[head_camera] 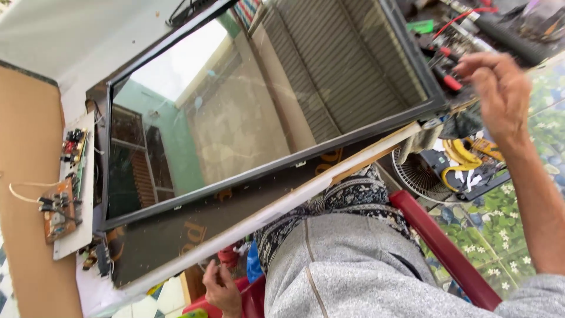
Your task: Repairing a television by carefully aligning and securing the screen bezel.
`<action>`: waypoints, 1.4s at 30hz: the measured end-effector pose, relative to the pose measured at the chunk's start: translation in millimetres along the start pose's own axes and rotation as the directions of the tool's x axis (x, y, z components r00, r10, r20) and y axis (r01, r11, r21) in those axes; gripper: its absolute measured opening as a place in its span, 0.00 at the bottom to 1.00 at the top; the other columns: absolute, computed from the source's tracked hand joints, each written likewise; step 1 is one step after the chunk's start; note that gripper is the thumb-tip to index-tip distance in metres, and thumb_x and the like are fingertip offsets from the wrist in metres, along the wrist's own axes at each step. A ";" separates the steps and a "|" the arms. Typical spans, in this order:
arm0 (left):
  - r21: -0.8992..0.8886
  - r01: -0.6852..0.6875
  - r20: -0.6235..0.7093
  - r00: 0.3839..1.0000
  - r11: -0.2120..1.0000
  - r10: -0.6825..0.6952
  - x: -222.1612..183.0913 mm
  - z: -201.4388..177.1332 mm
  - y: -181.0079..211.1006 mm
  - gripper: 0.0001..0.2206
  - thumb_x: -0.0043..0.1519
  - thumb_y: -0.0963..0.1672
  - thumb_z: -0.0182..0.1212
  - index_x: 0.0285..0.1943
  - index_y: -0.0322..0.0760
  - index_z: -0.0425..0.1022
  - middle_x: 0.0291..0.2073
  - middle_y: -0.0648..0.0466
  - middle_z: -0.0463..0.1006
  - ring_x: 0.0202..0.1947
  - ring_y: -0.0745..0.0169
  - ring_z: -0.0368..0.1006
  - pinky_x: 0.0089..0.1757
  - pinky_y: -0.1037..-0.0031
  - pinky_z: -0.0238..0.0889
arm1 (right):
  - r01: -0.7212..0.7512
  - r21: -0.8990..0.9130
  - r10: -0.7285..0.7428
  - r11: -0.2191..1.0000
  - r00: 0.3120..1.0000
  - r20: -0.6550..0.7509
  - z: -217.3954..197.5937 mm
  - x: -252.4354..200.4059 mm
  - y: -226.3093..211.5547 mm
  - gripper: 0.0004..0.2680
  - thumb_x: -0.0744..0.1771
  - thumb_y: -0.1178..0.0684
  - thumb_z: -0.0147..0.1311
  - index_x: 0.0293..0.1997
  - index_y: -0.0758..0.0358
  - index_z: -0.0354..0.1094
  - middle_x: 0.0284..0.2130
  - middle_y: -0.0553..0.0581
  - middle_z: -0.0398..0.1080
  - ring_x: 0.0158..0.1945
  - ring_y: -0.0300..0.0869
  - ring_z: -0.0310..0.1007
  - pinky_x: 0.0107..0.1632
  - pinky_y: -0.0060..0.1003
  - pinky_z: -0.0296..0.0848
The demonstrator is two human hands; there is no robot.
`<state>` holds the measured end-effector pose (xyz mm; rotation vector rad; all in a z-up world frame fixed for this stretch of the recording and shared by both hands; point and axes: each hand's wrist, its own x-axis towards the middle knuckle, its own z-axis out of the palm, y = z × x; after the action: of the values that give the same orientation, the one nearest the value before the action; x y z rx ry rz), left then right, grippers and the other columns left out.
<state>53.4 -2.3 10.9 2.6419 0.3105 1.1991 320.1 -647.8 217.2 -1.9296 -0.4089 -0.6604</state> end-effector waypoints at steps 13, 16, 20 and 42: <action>-0.495 -0.625 -0.180 0.754 0.604 0.632 218.5 28.2 309.4 0.15 0.68 0.42 0.62 0.62 0.27 0.74 0.58 0.42 0.74 0.60 0.42 0.72 0.61 0.61 0.69 | -0.032 -0.157 0.052 0.987 0.990 0.128 21.1 -23.8 -21.7 0.18 0.67 0.53 0.61 0.66 0.57 0.66 0.58 0.55 0.72 0.55 0.43 0.72 0.61 0.37 0.65; -0.532 -0.614 -0.091 0.726 0.583 0.681 226.5 44.6 342.1 0.20 0.70 0.45 0.61 0.67 0.28 0.70 0.62 0.43 0.73 0.63 0.47 0.68 0.63 0.57 0.67 | -0.077 -0.225 0.119 0.971 0.976 0.180 17.9 -28.9 -14.8 0.21 0.68 0.47 0.54 0.71 0.51 0.60 0.67 0.55 0.66 0.63 0.49 0.69 0.62 0.47 0.65; -0.572 -0.617 -0.003 0.660 0.540 0.752 234.2 48.7 369.6 0.20 0.70 0.42 0.62 0.68 0.24 0.68 0.58 0.44 0.70 0.57 0.48 0.70 0.59 0.59 0.67 | -0.007 -0.172 0.035 0.985 0.987 0.160 21.7 -25.0 -24.0 0.19 0.69 0.51 0.53 0.70 0.60 0.62 0.64 0.54 0.67 0.66 0.48 0.65 0.71 0.47 0.56; -0.570 -0.623 -0.101 0.700 0.536 0.707 230.0 85.6 401.1 0.13 0.65 0.40 0.71 0.55 0.29 0.76 0.42 0.53 0.71 0.39 0.55 0.67 0.40 0.64 0.63 | 0.017 -0.188 0.001 0.982 0.995 0.096 30.0 -26.1 -27.3 0.17 0.71 0.50 0.51 0.69 0.64 0.63 0.58 0.62 0.68 0.66 0.55 0.64 0.70 0.47 0.61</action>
<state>306.3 -329.5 234.8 2.2792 -1.0499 1.0163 292.4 -608.8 210.7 -2.1471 -0.4265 -0.6330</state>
